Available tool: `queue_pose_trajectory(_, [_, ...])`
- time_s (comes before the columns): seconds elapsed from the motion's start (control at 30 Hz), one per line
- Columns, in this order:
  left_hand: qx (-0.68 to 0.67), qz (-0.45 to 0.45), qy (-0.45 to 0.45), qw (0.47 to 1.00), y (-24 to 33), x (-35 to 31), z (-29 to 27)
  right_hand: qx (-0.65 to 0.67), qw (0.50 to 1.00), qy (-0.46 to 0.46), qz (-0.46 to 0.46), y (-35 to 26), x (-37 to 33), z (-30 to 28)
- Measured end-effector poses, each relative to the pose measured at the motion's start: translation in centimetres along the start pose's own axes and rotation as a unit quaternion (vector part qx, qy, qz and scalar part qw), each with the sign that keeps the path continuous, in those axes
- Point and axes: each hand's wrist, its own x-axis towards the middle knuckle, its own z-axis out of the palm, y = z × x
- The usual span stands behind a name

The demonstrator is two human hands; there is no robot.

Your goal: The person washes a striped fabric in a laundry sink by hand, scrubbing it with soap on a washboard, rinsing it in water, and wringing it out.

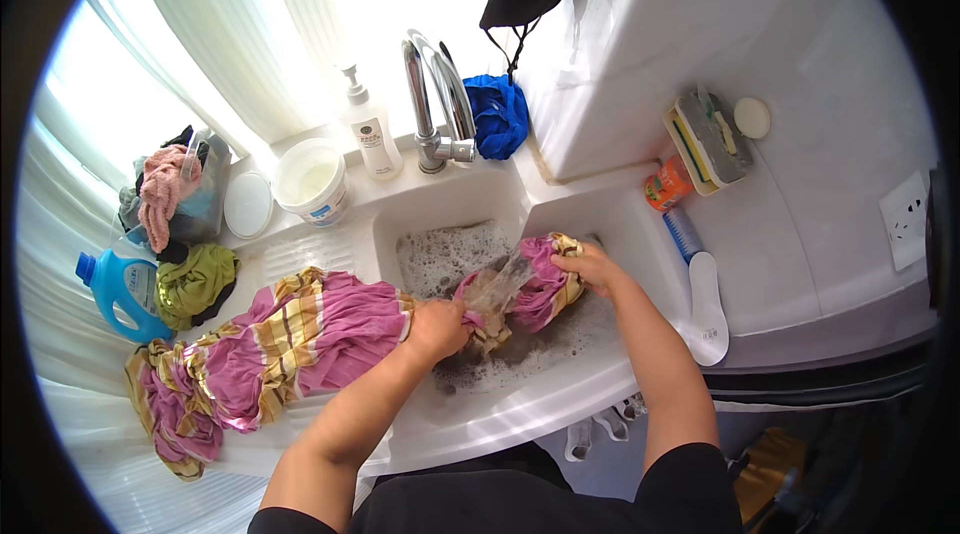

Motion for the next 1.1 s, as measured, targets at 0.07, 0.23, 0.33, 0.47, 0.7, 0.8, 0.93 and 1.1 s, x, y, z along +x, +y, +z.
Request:
queue_pose_trajectory(0.07, [-0.22,-0.064,0.065,0.971,0.3,0.8,-2.5,-0.088,0.972,0.194,0.1,0.6,-0.6,-3.0])
queue_pose_trajectory(0.23, [-0.741,-0.182,0.157,0.628,-3.0,4.1,-3.1,-0.516,0.802,0.3,0.015,4.2,-1.1,-3.6])
queue_pose_trajectory(0.33, [-0.66,-0.203,0.245,0.68,-5.6,5.7,-0.1,-0.555,0.825,0.056,-0.091,4.8,-0.4,0.3])
queue_pose_trajectory(0.47, [-0.052,-0.12,0.103,0.986,1.0,3.0,-1.5,-0.74,0.664,-0.052,-0.094,7.8,0.9,8.2])
queue_pose_trajectory(0.7, [0.316,0.096,-0.117,0.937,-1.2,1.5,4.8,-0.759,0.625,-0.064,-0.17,9.6,4.7,4.3])
queue_pose_trajectory(0.8, [0.257,0.089,-0.189,0.944,0.0,1.4,2.1,-0.733,0.666,-0.068,-0.121,8.8,4.6,5.7])
queue_pose_trajectory(0.93, [0.113,0.081,-0.257,0.956,-0.6,1.9,-0.5,-0.602,0.755,-0.114,-0.234,7.0,2.7,7.3])
queue_pose_trajectory(1.1, [0.185,0.01,0.002,0.983,-3.6,-2.7,-11.5,-0.55,0.826,0.11,-0.061,4.0,0.8,1.8])
